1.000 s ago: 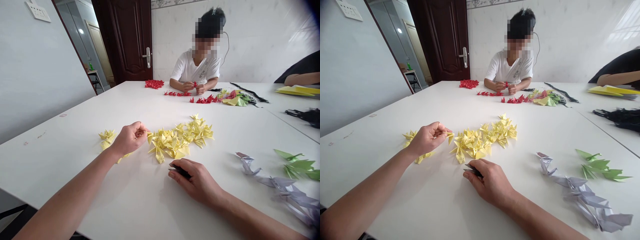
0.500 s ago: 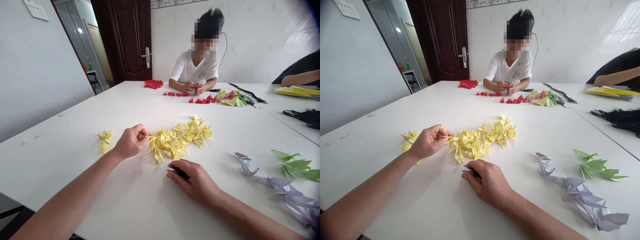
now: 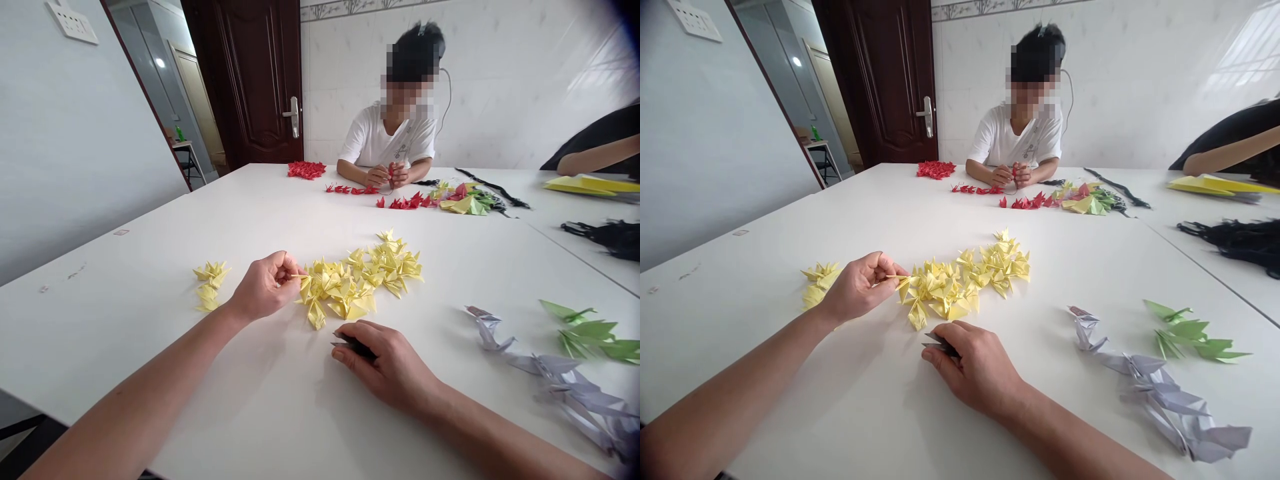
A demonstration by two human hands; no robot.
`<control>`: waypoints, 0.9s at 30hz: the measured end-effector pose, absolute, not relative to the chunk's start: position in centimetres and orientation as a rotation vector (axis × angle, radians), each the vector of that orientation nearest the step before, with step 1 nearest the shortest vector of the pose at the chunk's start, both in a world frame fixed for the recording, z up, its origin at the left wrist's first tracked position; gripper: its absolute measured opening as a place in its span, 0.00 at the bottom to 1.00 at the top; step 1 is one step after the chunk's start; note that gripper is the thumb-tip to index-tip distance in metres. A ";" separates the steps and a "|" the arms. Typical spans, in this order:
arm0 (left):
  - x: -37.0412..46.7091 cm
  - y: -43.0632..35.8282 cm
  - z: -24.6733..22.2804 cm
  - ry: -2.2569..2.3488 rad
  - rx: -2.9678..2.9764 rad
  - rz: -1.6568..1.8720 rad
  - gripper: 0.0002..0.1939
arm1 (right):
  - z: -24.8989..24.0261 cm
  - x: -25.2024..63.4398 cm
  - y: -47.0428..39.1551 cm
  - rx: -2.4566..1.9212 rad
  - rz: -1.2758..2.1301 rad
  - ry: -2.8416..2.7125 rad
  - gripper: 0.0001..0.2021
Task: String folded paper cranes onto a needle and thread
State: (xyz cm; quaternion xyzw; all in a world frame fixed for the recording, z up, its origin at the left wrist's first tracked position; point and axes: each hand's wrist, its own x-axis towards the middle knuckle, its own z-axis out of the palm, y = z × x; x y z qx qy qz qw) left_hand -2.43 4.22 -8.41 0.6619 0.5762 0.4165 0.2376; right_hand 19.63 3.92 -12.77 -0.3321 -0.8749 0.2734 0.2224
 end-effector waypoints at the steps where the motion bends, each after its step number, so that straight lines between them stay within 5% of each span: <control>1: -2.4 4.2 -8.4 1.573 1.824 1.137 0.05 | -12.8 19.6 3.9 -0.919 0.757 -2.419 0.07; 27: -1.3 3.9 -8.9 1.462 1.812 1.134 0.07 | -12.3 19.6 3.9 -0.893 0.743 -2.469 0.07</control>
